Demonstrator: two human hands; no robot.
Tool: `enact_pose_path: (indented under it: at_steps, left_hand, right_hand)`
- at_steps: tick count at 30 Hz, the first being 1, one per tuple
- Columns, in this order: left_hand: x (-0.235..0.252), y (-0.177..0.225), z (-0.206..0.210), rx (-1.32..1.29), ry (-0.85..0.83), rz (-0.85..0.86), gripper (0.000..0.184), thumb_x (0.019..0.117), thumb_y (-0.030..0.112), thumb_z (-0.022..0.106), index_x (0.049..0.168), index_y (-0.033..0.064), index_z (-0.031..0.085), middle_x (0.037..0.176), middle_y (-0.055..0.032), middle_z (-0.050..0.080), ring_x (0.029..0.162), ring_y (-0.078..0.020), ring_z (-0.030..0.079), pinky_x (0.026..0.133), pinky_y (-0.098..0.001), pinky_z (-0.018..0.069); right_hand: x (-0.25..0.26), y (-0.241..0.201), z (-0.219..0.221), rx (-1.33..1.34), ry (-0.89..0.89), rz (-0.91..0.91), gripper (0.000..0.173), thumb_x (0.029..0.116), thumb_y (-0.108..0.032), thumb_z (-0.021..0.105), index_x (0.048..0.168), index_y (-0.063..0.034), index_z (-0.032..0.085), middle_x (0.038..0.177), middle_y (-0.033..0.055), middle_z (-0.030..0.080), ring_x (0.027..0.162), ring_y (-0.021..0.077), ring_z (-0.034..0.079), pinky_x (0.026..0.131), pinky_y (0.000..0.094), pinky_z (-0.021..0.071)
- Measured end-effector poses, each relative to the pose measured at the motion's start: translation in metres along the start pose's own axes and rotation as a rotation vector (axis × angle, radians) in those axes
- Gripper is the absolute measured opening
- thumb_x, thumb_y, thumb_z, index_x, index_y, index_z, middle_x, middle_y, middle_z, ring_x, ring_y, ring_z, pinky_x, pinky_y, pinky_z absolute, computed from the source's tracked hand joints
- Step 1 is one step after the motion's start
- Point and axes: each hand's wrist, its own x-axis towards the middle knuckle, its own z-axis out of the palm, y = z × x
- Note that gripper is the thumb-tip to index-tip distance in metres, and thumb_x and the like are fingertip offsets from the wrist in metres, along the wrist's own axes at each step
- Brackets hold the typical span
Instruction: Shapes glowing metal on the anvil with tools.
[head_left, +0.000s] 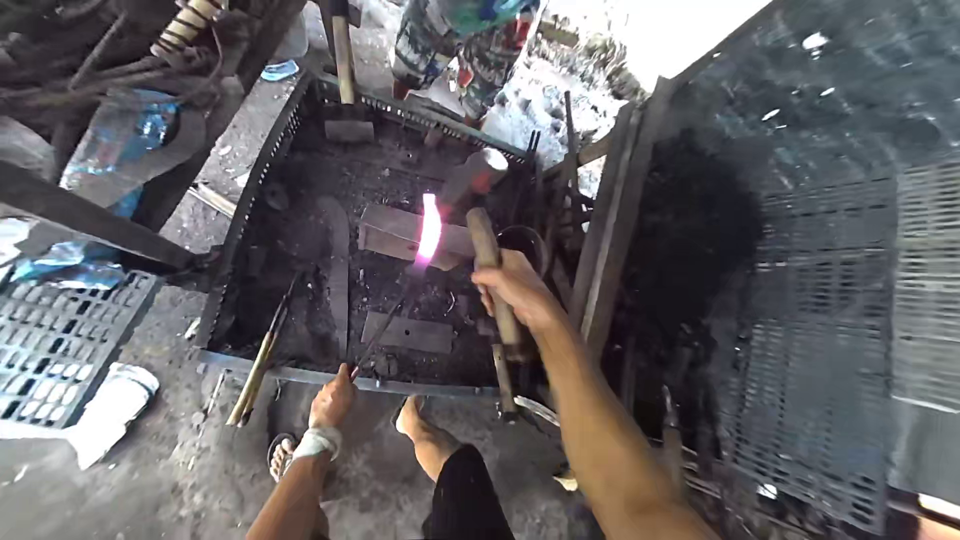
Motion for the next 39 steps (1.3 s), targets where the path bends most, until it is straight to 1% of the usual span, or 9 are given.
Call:
enact_pose_path:
  at_steps: [6,12,14,17,19,27,32,34,39]
  left_hand:
    - [-0.013,0.001,-0.006,-0.038,0.023,0.043,0.045,0.1054,0.027,0.049,0.150,0.0200,0.045,0.122,-0.0223,0.071,0.110,-0.0442,0.070,0.089,-0.0643,0.0562]
    - [-0.012,0.012,-0.003,-0.019,0.009,-0.026,0.043,0.1096,0.035,0.043,0.149,0.0187,0.047,0.119,-0.0230,0.071,0.109,-0.0446,0.070,0.089,-0.0638,0.0567]
    - [-0.008,0.015,0.000,-0.004,0.002,-0.053,0.042,0.1106,0.037,0.041,0.148,0.0198,0.048,0.116,-0.0223,0.072,0.106,-0.0441,0.071,0.087,-0.0629,0.0571]
    - [-0.015,0.015,-0.001,0.000,0.019,-0.042,0.040,0.1102,0.037,0.043,0.146,0.0198,0.049,0.109,-0.0224,0.073,0.100,-0.0445,0.072,0.083,-0.0628,0.0579]
    - [-0.039,0.024,-0.023,0.009,0.017,-0.033,0.042,0.1107,0.039,0.040,0.147,0.0194,0.048,0.111,-0.0228,0.073,0.102,-0.0452,0.072,0.083,-0.0633,0.0576]
    - [-0.030,0.028,-0.027,-0.039,0.073,0.032,0.045,0.1113,0.038,0.037,0.148,0.0144,0.047,0.123,-0.0243,0.069,0.112,-0.0449,0.069,0.091,-0.0642,0.0557]
    - [-0.026,0.032,-0.023,-0.030,0.021,-0.010,0.045,0.1102,0.034,0.041,0.150,0.0149,0.046,0.121,-0.0241,0.070,0.111,-0.0453,0.069,0.091,-0.0637,0.0560]
    - [-0.025,0.038,-0.021,-0.028,-0.007,-0.041,0.045,0.1074,0.029,0.047,0.151,0.0157,0.045,0.121,-0.0241,0.070,0.110,-0.0455,0.070,0.089,-0.0640,0.0565]
    - [-0.035,0.045,-0.017,-0.027,0.004,-0.045,0.041,0.1106,0.037,0.041,0.146,0.0170,0.049,0.114,-0.0239,0.071,0.104,-0.0457,0.071,0.085,-0.0632,0.0574]
  right_hand:
    - [-0.187,-0.097,-0.079,-0.325,0.363,-0.569,0.047,0.0897,-0.025,0.071,0.131,-0.0098,0.055,0.079,0.0066,0.066,0.055,0.0201,0.064,0.051,0.0398,0.0585]
    - [-0.102,-0.130,-0.074,-0.353,0.840,-1.009,0.056,0.0933,-0.025,0.073,0.135,-0.0010,0.045,0.100,0.0079,0.064,0.072,0.0154,0.067,0.061,0.0378,0.0606]
    - [-0.025,-0.056,-0.019,-0.293,0.776,-0.869,0.051,0.0942,-0.024,0.072,0.132,0.0013,0.050,0.091,0.0099,0.066,0.066,0.0181,0.067,0.057,0.0406,0.0603]
    - [0.080,0.079,0.056,-0.212,0.395,-0.223,0.044,0.0910,-0.015,0.068,0.128,0.0024,0.054,0.083,0.0146,0.066,0.063,0.0240,0.066,0.060,0.0446,0.0583]
    - [0.086,0.083,0.055,-0.114,0.203,0.067,0.034,0.0908,-0.010,0.065,0.121,0.0015,0.054,0.075,0.0108,0.060,0.056,0.0199,0.062,0.052,0.0370,0.0559]
    - [-0.158,-0.096,-0.090,-0.397,0.443,-0.465,0.044,0.0920,-0.025,0.072,0.130,-0.0078,0.056,0.087,0.0114,0.069,0.061,0.0244,0.068,0.056,0.0462,0.0611]
    - [-0.150,-0.158,-0.100,-0.596,0.881,-0.812,0.055,0.0951,-0.028,0.067,0.135,0.0030,0.046,0.101,0.0157,0.064,0.074,0.0214,0.067,0.068,0.0441,0.0593]
    - [-0.094,-0.123,-0.061,-0.513,0.894,-0.783,0.064,0.0982,-0.027,0.066,0.145,0.0063,0.039,0.114,0.0210,0.064,0.090,0.0256,0.068,0.081,0.0454,0.0583]
    - [0.090,0.082,0.053,-0.175,0.342,-0.132,0.038,0.0905,-0.009,0.068,0.124,0.0010,0.053,0.077,0.0118,0.061,0.058,0.0201,0.062,0.053,0.0380,0.0552]
